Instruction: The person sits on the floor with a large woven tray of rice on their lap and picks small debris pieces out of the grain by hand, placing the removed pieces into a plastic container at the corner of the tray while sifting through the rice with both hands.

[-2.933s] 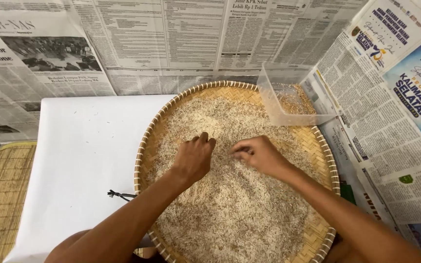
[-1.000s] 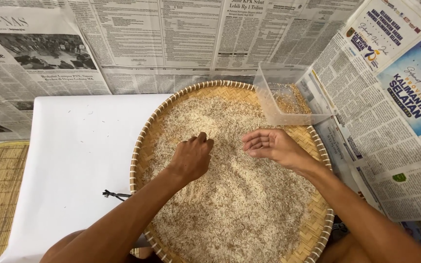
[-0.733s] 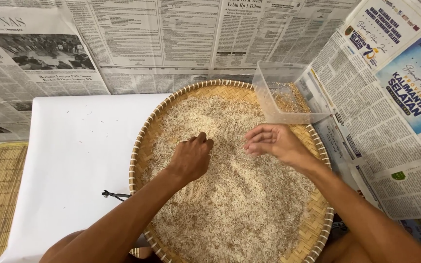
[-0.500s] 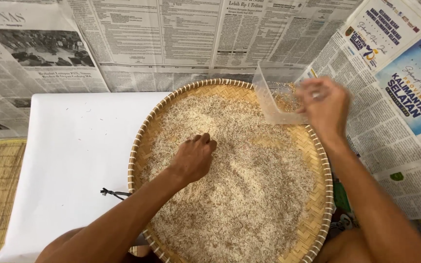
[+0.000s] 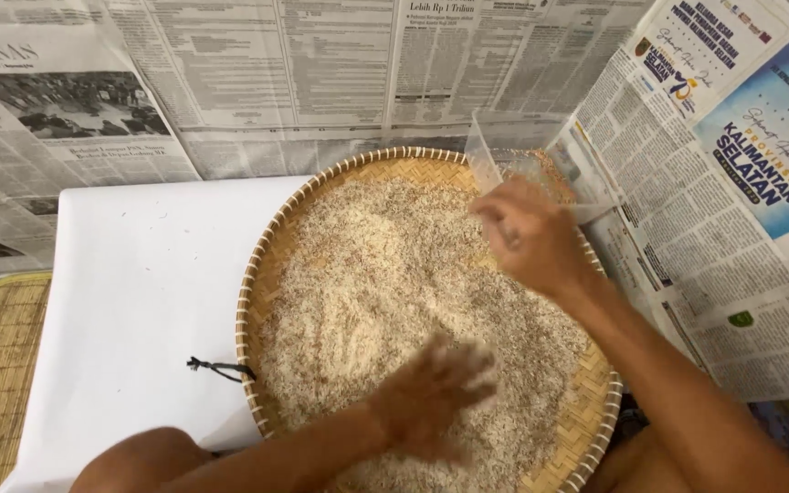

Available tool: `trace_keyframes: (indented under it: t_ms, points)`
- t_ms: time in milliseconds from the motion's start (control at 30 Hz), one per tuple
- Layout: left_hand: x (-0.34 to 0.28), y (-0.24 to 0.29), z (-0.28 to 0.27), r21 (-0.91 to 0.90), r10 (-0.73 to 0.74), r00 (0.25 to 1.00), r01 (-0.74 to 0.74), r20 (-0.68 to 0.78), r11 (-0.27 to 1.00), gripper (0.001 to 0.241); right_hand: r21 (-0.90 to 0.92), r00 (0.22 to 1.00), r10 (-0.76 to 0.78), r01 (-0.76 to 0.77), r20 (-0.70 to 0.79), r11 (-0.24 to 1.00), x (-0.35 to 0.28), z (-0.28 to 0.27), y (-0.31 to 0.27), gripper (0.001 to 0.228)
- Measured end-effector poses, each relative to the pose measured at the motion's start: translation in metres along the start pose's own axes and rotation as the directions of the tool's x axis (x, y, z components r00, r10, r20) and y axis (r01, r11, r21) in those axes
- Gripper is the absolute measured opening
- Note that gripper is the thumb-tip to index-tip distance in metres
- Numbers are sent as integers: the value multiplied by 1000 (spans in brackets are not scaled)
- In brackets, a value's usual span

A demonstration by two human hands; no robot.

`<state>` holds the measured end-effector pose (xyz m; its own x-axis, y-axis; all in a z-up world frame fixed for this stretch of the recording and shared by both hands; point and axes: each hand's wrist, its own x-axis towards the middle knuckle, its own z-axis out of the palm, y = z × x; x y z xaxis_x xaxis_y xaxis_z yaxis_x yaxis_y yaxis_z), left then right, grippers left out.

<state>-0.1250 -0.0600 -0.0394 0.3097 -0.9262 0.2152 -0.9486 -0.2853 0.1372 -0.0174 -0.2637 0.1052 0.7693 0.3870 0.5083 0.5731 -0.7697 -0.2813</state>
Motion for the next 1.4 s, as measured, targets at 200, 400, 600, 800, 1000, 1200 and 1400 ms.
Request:
trace_keyframes:
  t_ms: [200,400,600,800,1000,1200,1400]
  points:
    - [2,-69,-45,177,-414,872,378,261,909,84,100,870,265,-333,417,937,-48,34,5,25]
    - [-17,-108,-61,86,-637,695,650,332,755,77,-33,717,522,-575,461,818,-112,73,28,65]
    - [-10,-87,-74,-239,-643,594,796,483,556,96,36,899,321,-347,299,937,-98,139,-37,45]
    - [-15,-81,-77,-320,-635,609,792,476,520,105,-171,896,280,-233,345,957,-95,138,-58,24]
    - [-9,-63,-66,-251,-720,619,785,313,566,98,279,779,616,-621,116,732,-100,86,-18,37]
    - [-6,-54,-58,-243,-667,714,700,213,671,88,276,730,656,-681,190,678,-88,57,11,20]
    - [-7,-103,21,46,-529,843,527,98,848,27,158,751,612,-655,250,739,-70,53,5,12]
